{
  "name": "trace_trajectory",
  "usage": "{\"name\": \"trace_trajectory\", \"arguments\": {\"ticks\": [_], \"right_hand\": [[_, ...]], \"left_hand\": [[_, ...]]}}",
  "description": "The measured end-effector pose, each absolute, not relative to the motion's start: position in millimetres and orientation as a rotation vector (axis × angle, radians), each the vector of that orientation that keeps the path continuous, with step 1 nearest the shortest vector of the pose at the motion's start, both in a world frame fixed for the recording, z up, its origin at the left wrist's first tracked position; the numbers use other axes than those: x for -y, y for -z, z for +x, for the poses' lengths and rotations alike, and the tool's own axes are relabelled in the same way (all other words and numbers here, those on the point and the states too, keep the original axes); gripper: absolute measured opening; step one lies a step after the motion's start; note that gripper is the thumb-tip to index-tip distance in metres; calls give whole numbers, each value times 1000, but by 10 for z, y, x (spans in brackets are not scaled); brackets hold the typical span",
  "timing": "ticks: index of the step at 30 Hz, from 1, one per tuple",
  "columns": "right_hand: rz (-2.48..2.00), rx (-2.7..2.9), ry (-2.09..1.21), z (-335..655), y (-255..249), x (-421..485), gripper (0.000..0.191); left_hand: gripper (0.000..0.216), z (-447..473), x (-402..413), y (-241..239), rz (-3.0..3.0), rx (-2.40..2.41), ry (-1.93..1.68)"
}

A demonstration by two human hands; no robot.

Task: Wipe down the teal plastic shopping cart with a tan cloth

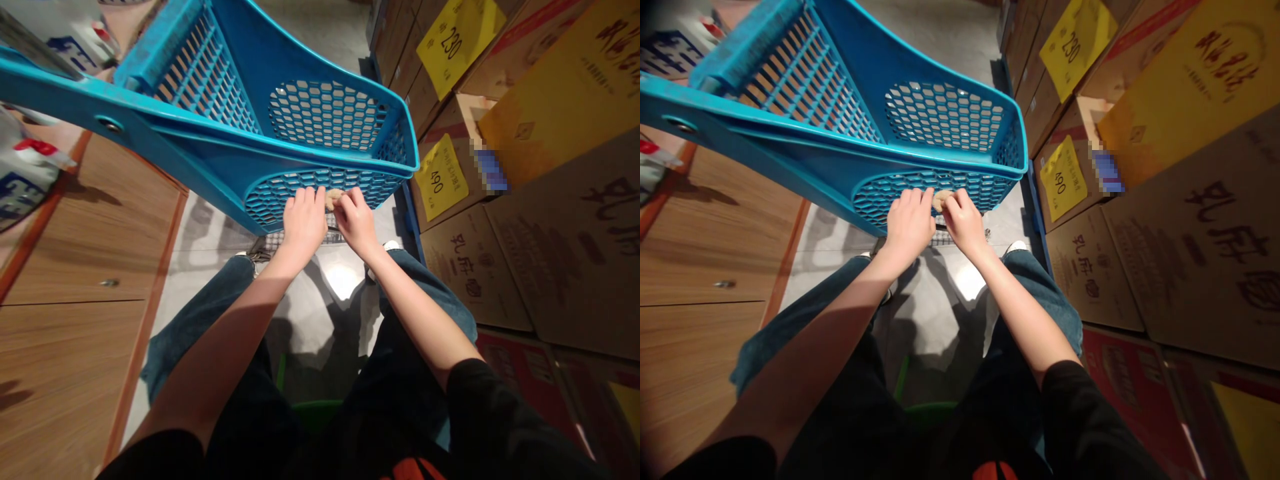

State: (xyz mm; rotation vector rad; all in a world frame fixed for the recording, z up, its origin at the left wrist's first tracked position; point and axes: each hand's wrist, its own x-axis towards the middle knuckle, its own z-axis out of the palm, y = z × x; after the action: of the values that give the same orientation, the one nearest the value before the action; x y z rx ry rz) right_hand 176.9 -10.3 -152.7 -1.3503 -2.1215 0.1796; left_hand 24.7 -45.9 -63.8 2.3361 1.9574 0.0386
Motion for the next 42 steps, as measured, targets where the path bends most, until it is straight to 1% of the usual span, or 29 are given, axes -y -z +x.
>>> {"name": "trace_trajectory", "arguments": {"ticks": [3,10,17,23,25,32,35,39,42], "right_hand": [[-1265,2050,-174,1823,1460,35,20],[-1380,2154,-270,1767,1822,90,16],[-1279,2050,-179,1847,1563,17,16],[-1557,2214,-307,1798,1770,104,14],[-1577,2221,-309,1773,1784,134,14],[-1274,2039,-140,1898,1505,9,20],[-1344,2066,-175,1937,1606,18,18],[-1513,2157,-321,1917,1798,104,14],[-1465,2108,-290,1923,1732,102,13]], "left_hand": [[60,255,463,653,2344,-1956,-44],[60,246,440,716,2352,-1965,-104],[60,231,433,755,2369,-1959,-167],[60,211,427,783,2375,-1958,-234],[59,215,430,779,2371,-1963,-245],[60,222,440,741,2355,-1958,-198],[59,213,427,748,2359,-1957,-190],[58,212,408,775,2360,-1964,-225],[58,217,405,790,2363,-1961,-277]]}}
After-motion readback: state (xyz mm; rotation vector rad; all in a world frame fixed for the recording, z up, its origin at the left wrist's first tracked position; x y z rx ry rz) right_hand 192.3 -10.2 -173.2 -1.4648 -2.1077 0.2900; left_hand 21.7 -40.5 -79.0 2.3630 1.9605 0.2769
